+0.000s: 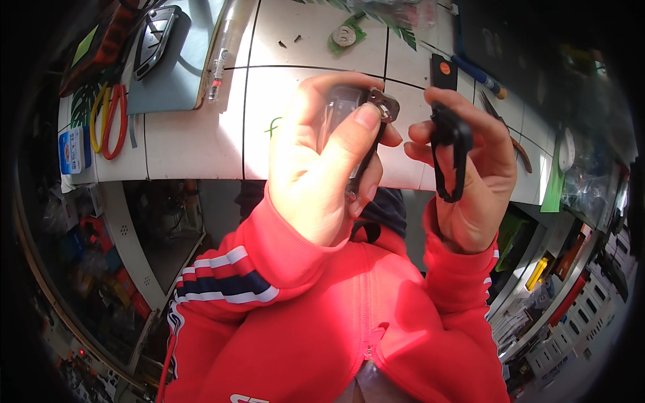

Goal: The person disassembles a car key fob, removes the battery, and uses pliers and a screwdriver to manipulate internal components. They reassemble the fob and test the buttons.

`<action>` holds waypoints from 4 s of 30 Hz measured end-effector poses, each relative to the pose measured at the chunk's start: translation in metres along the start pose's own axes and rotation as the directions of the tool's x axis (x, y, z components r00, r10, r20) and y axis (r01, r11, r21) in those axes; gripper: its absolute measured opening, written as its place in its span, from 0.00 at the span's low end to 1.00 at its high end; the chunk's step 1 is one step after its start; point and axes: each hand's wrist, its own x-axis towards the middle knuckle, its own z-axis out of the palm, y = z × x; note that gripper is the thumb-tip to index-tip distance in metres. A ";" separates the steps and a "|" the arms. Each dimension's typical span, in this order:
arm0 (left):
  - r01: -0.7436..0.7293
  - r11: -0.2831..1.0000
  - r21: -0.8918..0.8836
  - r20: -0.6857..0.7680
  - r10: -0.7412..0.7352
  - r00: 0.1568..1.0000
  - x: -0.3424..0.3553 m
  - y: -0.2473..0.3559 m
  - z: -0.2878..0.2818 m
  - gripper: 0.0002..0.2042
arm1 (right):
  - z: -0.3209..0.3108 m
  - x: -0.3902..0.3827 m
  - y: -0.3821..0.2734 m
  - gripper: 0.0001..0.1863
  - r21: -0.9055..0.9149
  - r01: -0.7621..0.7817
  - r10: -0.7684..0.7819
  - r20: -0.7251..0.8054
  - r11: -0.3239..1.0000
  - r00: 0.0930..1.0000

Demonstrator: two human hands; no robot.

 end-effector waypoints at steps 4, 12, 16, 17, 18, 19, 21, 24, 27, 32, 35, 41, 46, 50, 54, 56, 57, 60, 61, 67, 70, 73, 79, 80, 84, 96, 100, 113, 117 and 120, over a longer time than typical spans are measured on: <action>-0.059 0.997 0.052 0.017 0.058 0.998 0.000 -0.001 0.001 0.13 | 0.005 -0.003 0.008 0.13 -0.081 0.123 -0.123 -0.002 0.989 0.992; -0.191 0.943 0.273 0.012 0.195 0.981 -0.004 -0.002 0.002 0.13 | 0.013 -0.002 0.012 0.13 -0.155 0.348 -0.360 -0.058 0.925 0.931; -0.202 0.948 0.244 0.052 0.195 0.979 -0.006 -0.001 0.003 0.13 | 0.014 -0.001 0.012 0.13 -0.074 0.328 -0.332 -0.062 0.942 0.941; -0.205 0.952 0.228 0.068 0.194 0.979 -0.006 0.000 0.003 0.13 | 0.014 -0.001 0.012 0.14 -0.056 0.324 -0.327 -0.056 0.944 0.943; -0.190 0.957 0.219 0.086 0.175 0.981 -0.006 0.001 0.003 0.13 | 0.013 -0.001 0.012 0.14 -0.039 0.320 -0.322 -0.052 0.946 0.945; -0.199 0.956 0.215 0.110 0.178 0.978 -0.006 0.002 0.002 0.13 | 0.013 -0.001 0.012 0.14 -0.005 0.304 -0.304 -0.053 0.953 0.951; -0.184 0.965 0.188 0.140 0.159 0.977 -0.006 0.003 0.001 0.13 | 0.012 -0.001 0.012 0.15 0.062 0.266 -0.263 -0.052 0.962 0.963; -0.155 0.975 0.160 0.141 0.133 0.981 -0.007 0.003 0.001 0.14 | 0.012 -0.001 0.013 0.15 0.139 0.215 -0.206 -0.074 0.967 0.976; -0.174 0.970 0.168 0.138 0.152 0.979 -0.007 0.004 0.002 0.14 | 0.012 0.000 0.014 0.15 0.102 0.216 -0.210 -0.067 0.971 0.975; -0.170 0.975 0.146 0.122 0.153 0.981 -0.005 0.005 0.001 0.14 | 0.012 0.001 0.012 0.14 0.136 0.211 -0.204 -0.066 0.968 0.977; -0.172 0.975 0.139 0.116 0.156 0.981 -0.005 0.005 0.001 0.14 | 0.013 0.000 0.012 0.14 0.132 0.200 -0.193 -0.066 0.971 0.979; -0.157 0.973 0.171 0.123 0.137 0.983 -0.006 0.007 -0.001 0.13 | 0.013 0.000 0.012 0.14 0.133 0.204 -0.196 -0.071 0.970 0.978; -0.158 0.972 0.172 0.097 0.143 0.985 -0.005 0.004 0.001 0.13 | 0.012 0.000 0.012 0.14 0.124 0.225 -0.220 -0.052 0.967 0.974; -0.163 0.973 0.165 0.130 0.143 0.981 -0.006 0.006 0.001 0.13 | 0.013 0.000 0.011 0.14 0.094 0.227 -0.223 -0.053 0.969 0.973; -0.164 0.963 0.215 0.170 0.128 0.977 -0.006 0.007 -0.001 0.13 | 0.014 0.003 0.006 0.13 0.059 0.218 -0.215 -0.057 0.974 0.975; -0.127 0.964 0.233 0.165 0.090 0.982 -0.007 0.007 -0.001 0.13 | 0.012 0.005 0.003 0.12 -0.069 0.269 -0.272 -0.041 0.961 0.961; -0.091 0.969 0.230 0.155 0.056 0.986 -0.007 0.008 -0.001 0.13 | 0.011 0.006 0.000 0.12 -0.144 0.301 -0.310 -0.042 0.943 0.950; 0.162 0.979 0.126 0.121 -0.177 0.977 -0.007 0.014 -0.001 0.13 | 0.005 0.009 -0.007 0.14 -0.456 0.411 -0.420 0.088 0.789 0.903; 0.062 0.968 0.243 0.100 -0.089 0.991 -0.005 0.012 0.001 0.13 | 0.003 0.012 -0.008 0.16 -0.553 0.465 -0.457 0.163 0.691 0.874; -0.101 0.972 0.214 0.044 0.094 0.995 0.007 0.004 0.008 0.13 | 0.006 0.013 -0.012 0.14 -0.536 0.383 -0.414 0.068 0.752 0.908; -0.194 0.936 0.294 0.005 0.202 0.979 0.008 0.001 -0.001 0.14 | 0.011 0.006 -0.001 0.19 -0.434 0.095 -0.201 -0.206 0.896 0.958; -0.351 0.841 0.412 0.077 0.351 0.933 0.013 -0.005 -0.010 0.14 | 0.011 -0.002 0.008 0.16 0.273 -0.326 0.390 -0.227 0.905 0.893; -0.625 0.447 0.640 0.381 0.522 0.763 0.013 -0.019 -0.013 0.13 | 0.021 -0.007 0.011 0.17 0.528 -0.442 0.564 -0.087 0.725 0.821; -0.662 0.384 0.644 0.404 0.564 0.720 0.014 -0.019 -0.013 0.12 | 0.022 -0.005 0.011 0.18 0.528 -0.447 0.574 -0.098 0.723 0.813; -0.654 0.449 0.609 0.391 0.547 0.740 0.018 -0.018 -0.009 0.12 | 0.022 0.005 0.005 0.17 0.411 -0.466 0.569 -0.173 0.784 0.804; -0.368 0.848 0.382 0.203 0.311 0.928 0.029 -0.018 -0.017 0.12 | 0.022 0.040 -0.011 0.21 -0.689 0.058 -0.240 -0.171 0.722 0.956; -0.275 0.832 0.481 0.214 0.193 0.958 0.026 -0.004 -0.023 0.15 | 0.027 0.041 -0.011 0.20 -0.708 0.055 -0.208 -0.132 0.704 0.969; 0.206 0.953 0.224 0.204 -0.253 0.946 0.028 0.015 -0.030 0.16 | 0.024 0.038 -0.022 0.24 -0.806 0.501 -0.231 0.447 0.315 0.864; 0.155 0.951 0.269 0.247 -0.223 0.943 0.029 0.016 -0.034 0.18 | 0.024 0.036 -0.016 0.24 -0.753 0.559 -0.247 0.501 0.347 0.829; 0.240 0.964 0.111 0.218 -0.259 0.941 0.030 0.013 -0.034 0.16 | 0.023 0.031 -0.013 0.23 -0.760 0.587 -0.252 0.532 0.280 0.808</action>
